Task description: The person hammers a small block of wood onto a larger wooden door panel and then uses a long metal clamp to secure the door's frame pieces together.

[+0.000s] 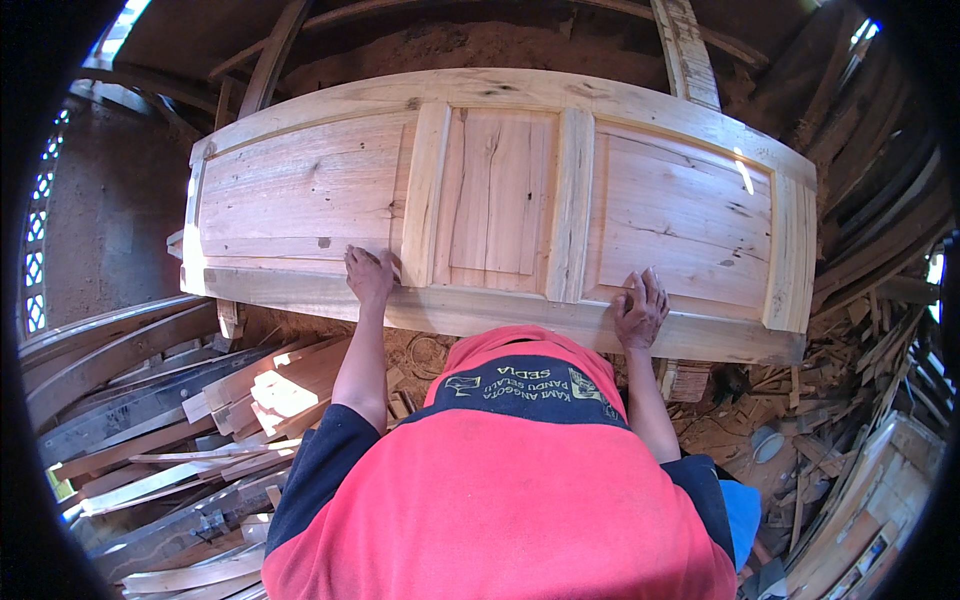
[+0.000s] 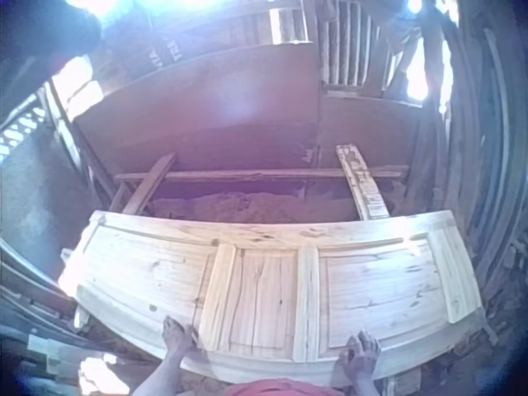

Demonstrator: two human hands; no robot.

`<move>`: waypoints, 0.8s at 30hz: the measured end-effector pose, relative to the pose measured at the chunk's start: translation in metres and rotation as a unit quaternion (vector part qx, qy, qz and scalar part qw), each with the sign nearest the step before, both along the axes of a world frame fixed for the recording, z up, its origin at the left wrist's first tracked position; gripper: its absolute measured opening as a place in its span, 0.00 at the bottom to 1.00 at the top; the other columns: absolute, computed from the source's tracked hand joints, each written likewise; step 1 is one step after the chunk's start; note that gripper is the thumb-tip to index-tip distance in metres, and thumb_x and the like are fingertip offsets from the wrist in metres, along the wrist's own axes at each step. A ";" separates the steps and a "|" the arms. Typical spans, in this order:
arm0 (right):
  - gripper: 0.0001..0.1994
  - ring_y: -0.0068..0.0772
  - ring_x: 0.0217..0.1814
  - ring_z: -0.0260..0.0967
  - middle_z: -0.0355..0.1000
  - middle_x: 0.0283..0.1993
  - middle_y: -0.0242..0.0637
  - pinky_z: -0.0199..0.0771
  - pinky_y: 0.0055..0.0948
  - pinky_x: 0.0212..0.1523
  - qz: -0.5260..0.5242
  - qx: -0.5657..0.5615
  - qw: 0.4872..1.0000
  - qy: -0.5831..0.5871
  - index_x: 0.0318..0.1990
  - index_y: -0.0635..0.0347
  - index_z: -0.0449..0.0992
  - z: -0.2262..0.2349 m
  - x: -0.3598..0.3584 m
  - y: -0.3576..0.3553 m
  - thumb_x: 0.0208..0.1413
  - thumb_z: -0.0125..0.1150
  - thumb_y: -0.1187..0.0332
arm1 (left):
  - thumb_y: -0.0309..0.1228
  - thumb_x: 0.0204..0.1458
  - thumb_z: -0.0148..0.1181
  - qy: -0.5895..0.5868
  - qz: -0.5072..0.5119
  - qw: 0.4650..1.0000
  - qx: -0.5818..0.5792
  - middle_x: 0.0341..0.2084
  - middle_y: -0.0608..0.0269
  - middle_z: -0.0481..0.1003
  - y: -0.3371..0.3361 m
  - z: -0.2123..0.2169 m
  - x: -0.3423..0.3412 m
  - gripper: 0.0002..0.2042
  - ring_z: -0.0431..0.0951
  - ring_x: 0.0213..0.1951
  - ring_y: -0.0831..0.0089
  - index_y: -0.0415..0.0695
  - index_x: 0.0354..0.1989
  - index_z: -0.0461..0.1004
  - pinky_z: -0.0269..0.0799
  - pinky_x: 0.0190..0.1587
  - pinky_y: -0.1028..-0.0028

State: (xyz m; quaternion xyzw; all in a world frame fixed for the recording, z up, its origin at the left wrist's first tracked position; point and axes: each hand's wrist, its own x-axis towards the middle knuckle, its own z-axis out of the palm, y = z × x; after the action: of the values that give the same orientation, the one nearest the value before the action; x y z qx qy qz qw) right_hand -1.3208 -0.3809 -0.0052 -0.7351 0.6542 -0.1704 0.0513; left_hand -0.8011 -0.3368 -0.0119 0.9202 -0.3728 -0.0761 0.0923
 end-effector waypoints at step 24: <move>0.26 0.49 0.74 0.55 0.62 0.70 0.45 0.49 0.53 0.73 -0.005 0.003 1.000 0.007 0.62 0.53 0.72 0.000 0.000 0.001 0.55 0.59 0.60 | 0.34 0.55 0.55 -0.085 -0.176 0.979 0.058 0.53 0.60 0.68 -0.063 0.013 -0.022 0.22 0.71 0.55 0.57 0.59 0.60 0.68 0.72 0.48 0.48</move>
State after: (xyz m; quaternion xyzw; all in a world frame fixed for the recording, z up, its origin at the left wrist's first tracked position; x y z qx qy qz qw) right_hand -1.3203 -0.3801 -0.0054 -0.7326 0.6591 -0.1632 0.0480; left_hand -0.8232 -0.3997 0.0016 0.8471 -0.5303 -0.0341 -0.0077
